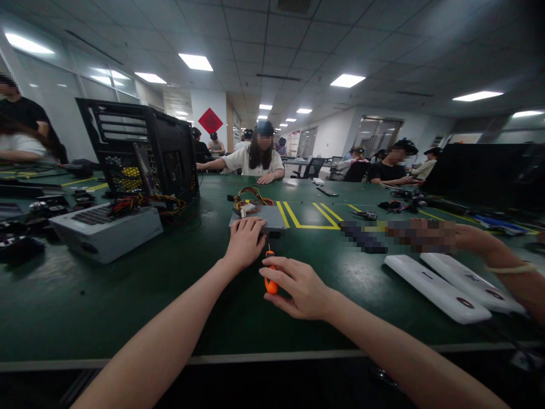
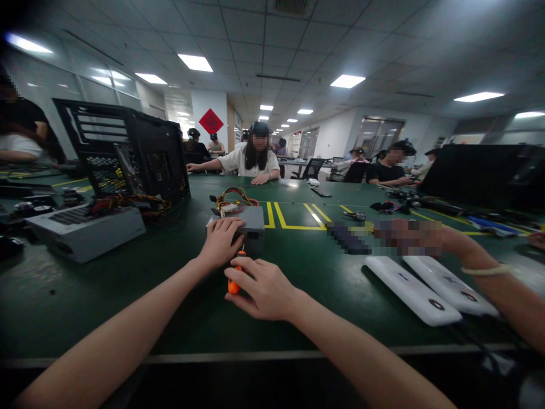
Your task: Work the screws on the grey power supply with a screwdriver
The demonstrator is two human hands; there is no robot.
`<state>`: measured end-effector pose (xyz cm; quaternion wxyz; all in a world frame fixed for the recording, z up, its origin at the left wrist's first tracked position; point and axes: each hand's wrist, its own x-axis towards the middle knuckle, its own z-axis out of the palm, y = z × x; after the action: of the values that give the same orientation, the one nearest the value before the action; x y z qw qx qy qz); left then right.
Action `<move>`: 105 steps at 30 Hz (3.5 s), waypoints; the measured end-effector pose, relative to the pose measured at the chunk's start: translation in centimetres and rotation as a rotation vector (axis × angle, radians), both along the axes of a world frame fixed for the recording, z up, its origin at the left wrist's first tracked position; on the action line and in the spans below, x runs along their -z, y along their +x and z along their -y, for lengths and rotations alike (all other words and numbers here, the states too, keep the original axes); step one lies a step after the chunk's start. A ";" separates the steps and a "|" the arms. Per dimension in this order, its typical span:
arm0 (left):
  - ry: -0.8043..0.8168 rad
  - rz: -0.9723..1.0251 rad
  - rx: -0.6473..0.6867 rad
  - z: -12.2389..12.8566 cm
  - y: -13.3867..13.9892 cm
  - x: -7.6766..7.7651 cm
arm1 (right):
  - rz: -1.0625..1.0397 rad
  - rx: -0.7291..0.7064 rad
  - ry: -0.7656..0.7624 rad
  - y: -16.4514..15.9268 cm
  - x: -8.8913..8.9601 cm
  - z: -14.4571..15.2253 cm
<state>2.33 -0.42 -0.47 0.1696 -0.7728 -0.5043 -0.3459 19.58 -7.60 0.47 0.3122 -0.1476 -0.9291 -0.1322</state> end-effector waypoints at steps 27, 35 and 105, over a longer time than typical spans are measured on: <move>-0.004 -0.006 -0.006 -0.1 0.0 0.1 | -0.086 -0.020 -0.009 0.3 -0.2 0.0; 0.009 -0.013 -0.007 -0.1 0.0 0.1 | -0.044 -0.042 -0.061 0.3 -0.3 0.0; 0.000 -0.001 -0.010 0.0 0.0 0.0 | 0.001 -0.022 -0.048 0.4 -0.4 -0.2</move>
<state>2.35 -0.39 -0.45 0.1715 -0.7704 -0.5081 -0.3448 19.95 -7.43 0.91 0.3097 -0.1447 -0.9337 -0.1064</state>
